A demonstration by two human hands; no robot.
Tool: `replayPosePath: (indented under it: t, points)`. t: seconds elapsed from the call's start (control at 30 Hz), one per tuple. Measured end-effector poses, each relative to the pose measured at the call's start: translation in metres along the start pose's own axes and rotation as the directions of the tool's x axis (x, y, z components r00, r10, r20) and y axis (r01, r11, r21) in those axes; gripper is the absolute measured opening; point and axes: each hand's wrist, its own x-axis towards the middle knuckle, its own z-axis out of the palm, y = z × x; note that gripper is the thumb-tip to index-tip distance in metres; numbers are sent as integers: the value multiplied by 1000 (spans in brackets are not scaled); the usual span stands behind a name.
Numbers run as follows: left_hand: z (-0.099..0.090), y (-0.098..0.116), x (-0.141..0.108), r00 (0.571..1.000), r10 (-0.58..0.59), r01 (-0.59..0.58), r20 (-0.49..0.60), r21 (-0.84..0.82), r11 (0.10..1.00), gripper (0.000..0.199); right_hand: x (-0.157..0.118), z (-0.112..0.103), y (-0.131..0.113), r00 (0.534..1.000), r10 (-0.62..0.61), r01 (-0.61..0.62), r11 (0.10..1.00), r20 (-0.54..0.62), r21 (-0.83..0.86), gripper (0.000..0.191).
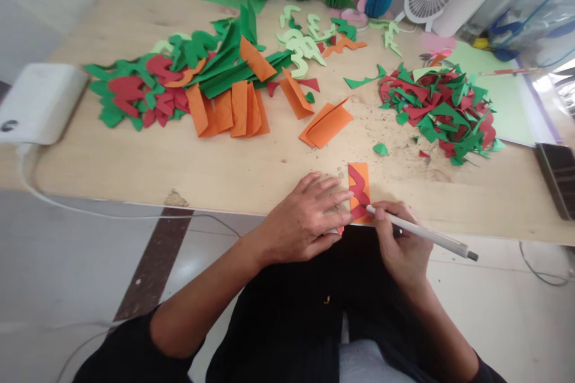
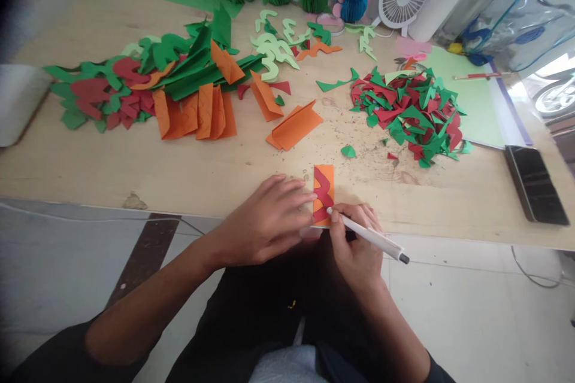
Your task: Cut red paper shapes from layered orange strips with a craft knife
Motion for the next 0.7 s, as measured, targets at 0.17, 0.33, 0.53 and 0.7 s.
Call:
replayPosePath:
  t: [0.17,0.33,0.53,0.7]
  points:
    - [0,0,0,1000,1,-1,16,3,1000,29,-7,0,7,994,112,-110,985,-13,130,13]
    - [0,0,0,1000,3,-3,-9,-10,1000,29,-3,-1,5,1000,2,-1,998,-17,64,17]
    - [1,0,-1,997,-7,1,-79,-66,998,32,-4,2,5,988,-150,149,989,-36,-24,21]
    - [4,5,9,959,-148,122,-241,-119,985,23,-7,7,10,971,-227,225,974,-71,-31,26]
